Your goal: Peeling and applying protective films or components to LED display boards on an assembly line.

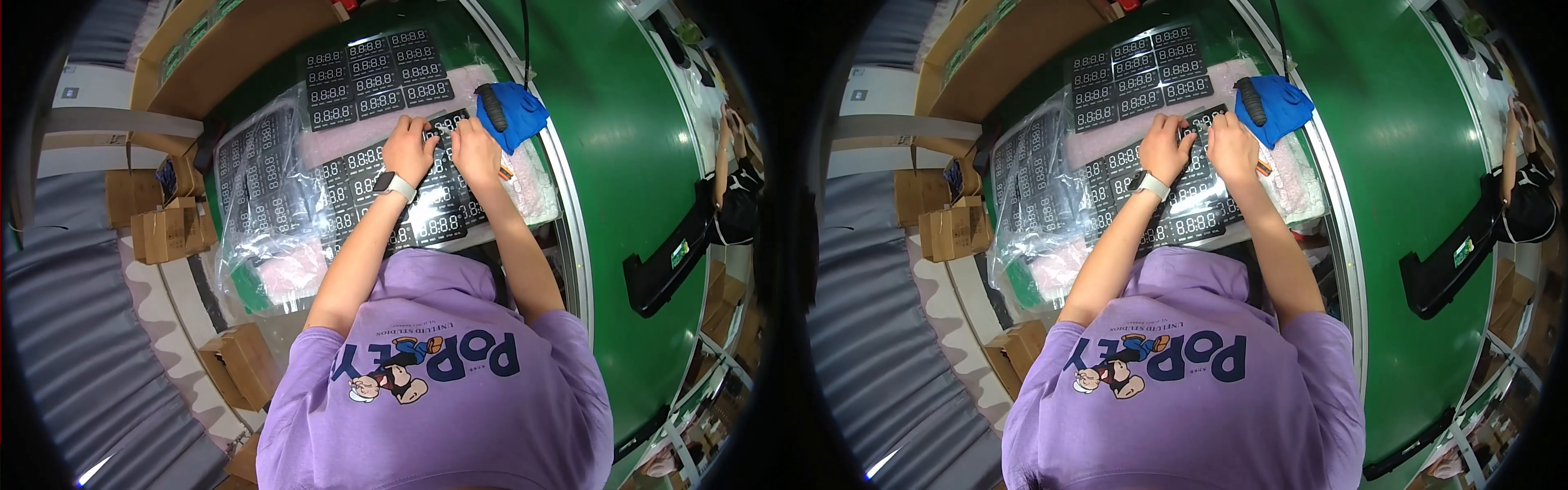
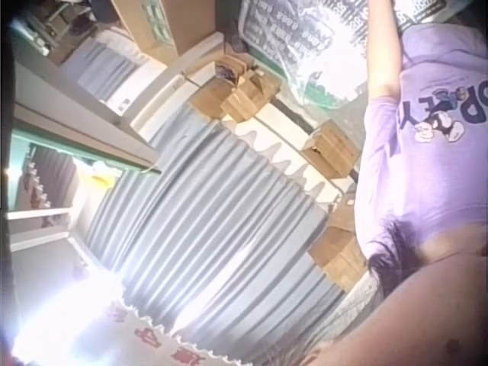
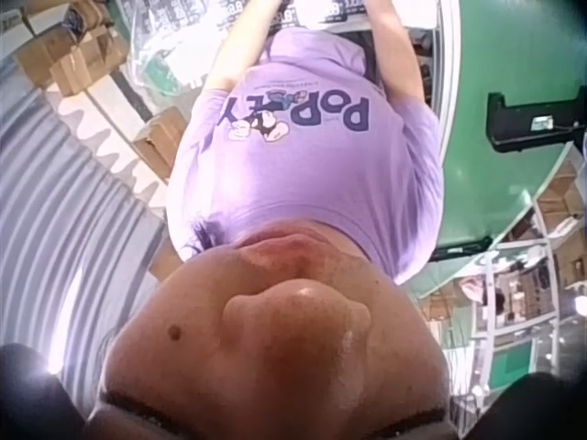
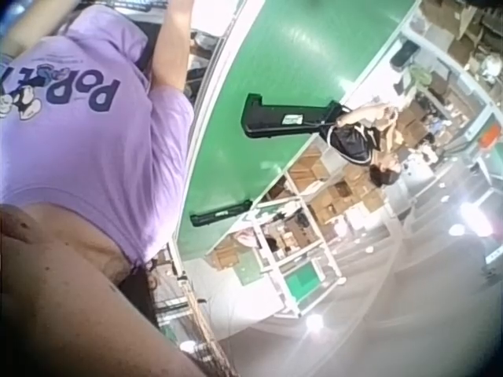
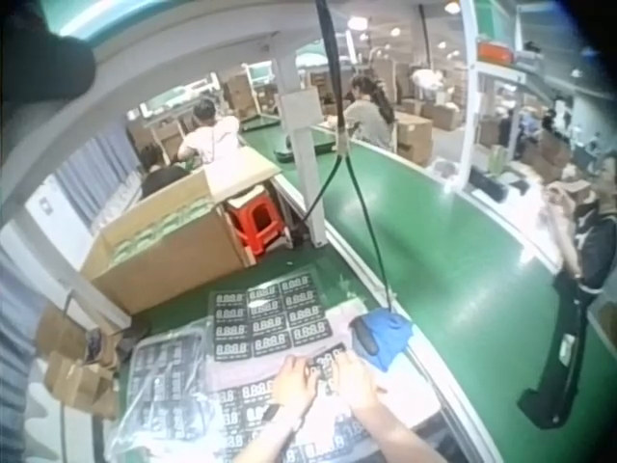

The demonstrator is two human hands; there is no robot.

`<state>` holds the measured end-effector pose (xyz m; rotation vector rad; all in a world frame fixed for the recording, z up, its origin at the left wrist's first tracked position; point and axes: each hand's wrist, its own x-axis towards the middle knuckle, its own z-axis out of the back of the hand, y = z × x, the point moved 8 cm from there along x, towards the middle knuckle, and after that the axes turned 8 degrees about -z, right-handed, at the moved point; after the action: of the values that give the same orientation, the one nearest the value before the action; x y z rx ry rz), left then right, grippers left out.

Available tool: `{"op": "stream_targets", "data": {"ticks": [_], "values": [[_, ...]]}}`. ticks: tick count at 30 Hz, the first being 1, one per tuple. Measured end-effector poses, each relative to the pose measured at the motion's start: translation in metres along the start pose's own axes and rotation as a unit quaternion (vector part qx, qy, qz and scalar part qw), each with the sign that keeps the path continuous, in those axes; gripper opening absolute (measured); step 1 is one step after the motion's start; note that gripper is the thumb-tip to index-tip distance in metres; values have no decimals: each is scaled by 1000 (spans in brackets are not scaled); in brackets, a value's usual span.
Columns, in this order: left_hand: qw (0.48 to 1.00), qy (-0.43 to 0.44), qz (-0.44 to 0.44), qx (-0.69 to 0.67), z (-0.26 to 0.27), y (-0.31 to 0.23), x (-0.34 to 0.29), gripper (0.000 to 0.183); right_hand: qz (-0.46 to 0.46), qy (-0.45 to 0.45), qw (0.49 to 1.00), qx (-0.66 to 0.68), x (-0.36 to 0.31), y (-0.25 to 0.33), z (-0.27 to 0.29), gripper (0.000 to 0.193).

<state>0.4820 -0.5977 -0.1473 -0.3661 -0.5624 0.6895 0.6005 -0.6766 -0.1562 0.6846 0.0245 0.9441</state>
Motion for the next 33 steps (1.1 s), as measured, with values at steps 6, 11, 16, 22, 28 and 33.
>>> {"op": "stream_targets", "data": {"ticks": [6, 11, 16, 22, 28, 33], "values": [[999, 23, -25, -2, 0, -7, 1, 28, 52, 23, 998, 41, 0, 1, 2, 11], [999, 11, -50, -5, 0, -8, 2, 19, 92, 30, 994, 50, -2, 7, 6, 13], [999, 10, -34, -40, 3, 0, 1, 11, 106, 42, 993, 15, -5, 12, 2, 30], [980, 185, 73, -22, 50, 55, -27, 13, 99, 42, 994, 8, -8, 11, -1, 30], [978, 63, 182, 74, 115, 69, -52, 15, 39, 81, 993, 79, 1, -3, 4, 24], [996, -66, 37, -54, 92, 20, -38, 18, -60, 74, 981, 169, -17, -22, 23, 25]]}}
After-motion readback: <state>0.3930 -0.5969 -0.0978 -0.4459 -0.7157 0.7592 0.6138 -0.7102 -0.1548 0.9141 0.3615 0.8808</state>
